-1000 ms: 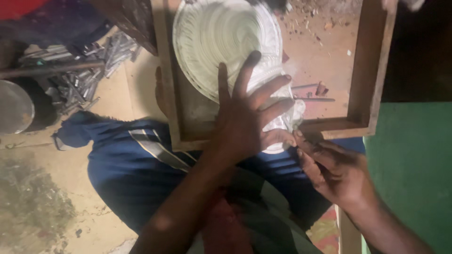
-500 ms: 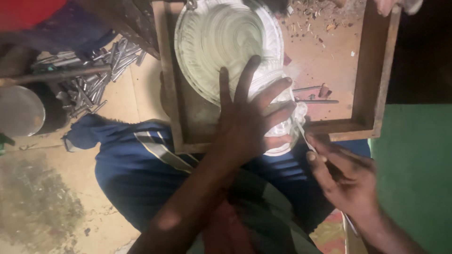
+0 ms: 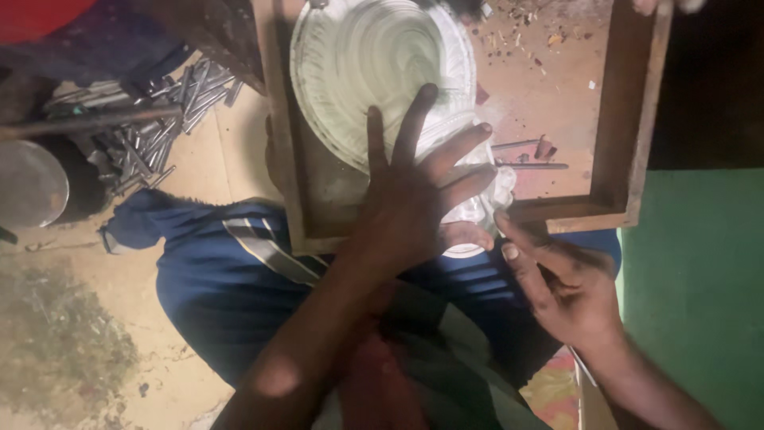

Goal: The person carves a white plaster statue of a deity using a small metal chisel, focusing on the facial features and headdress. The person rotates the statue to access different areas and occasionally wipes the surface with a cloth.

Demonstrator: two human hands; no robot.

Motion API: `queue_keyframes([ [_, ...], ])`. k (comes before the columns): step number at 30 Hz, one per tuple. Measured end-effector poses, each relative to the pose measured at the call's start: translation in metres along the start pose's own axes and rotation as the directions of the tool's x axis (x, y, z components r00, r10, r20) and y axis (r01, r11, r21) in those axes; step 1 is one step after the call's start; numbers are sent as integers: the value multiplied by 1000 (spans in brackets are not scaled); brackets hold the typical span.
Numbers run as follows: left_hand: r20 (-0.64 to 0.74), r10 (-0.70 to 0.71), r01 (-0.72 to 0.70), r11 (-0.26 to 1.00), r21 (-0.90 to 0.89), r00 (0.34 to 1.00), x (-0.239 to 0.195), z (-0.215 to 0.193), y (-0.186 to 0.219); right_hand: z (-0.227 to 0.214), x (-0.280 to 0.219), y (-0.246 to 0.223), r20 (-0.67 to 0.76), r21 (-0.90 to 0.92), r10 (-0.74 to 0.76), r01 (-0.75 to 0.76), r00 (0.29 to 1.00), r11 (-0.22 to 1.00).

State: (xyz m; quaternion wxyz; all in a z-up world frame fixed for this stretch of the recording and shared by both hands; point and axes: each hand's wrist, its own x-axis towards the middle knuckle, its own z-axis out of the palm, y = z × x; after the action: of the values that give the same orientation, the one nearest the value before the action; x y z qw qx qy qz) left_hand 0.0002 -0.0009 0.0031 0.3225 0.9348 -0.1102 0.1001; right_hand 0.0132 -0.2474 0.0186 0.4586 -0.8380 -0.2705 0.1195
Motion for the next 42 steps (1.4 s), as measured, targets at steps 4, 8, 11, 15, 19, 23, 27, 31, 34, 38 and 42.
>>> queue_keyframes([
  [4,10,-24,24,1000,-10,1000,2,-1,1,-3,-2,1,32,-69,62,-60,998,996],
  [8,-10,-47,47,999,-7,999,2,1,4,-5,-1,6,71,-182,169,-154,983,971],
  [11,30,-50,49,998,42,998,-1,4,4,-8,-4,9,64,-104,-63,70,996,992],
  [15,-56,-17,17,1000,-9,998,-1,6,1,-9,1,9,47,-64,10,-7,999,998],
  [19,-26,-25,25,1000,14,999,1,3,-1,-9,9,-2,68,-196,85,-70,994,978],
  [23,-3,-28,28,1000,12,1000,-1,4,6,-12,4,-15,69,-93,-43,49,997,994],
  [27,-6,-40,40,999,1,999,3,-7,4,-10,7,-9,96,-283,92,-61,991,957],
  [31,0,-45,45,999,-3,999,6,-10,4,-10,1,8,82,-246,80,-57,993,968],
  [34,28,-50,50,999,0,998,2,-6,6,-9,-6,17,79,-117,87,-78,993,990],
  [38,10,-47,48,999,-8,999,4,-6,4,-10,-4,15,76,-91,66,-59,995,994],
  [42,10,-42,42,999,7,999,2,-2,5,-15,-10,10,86,-163,45,-30,995,986],
])
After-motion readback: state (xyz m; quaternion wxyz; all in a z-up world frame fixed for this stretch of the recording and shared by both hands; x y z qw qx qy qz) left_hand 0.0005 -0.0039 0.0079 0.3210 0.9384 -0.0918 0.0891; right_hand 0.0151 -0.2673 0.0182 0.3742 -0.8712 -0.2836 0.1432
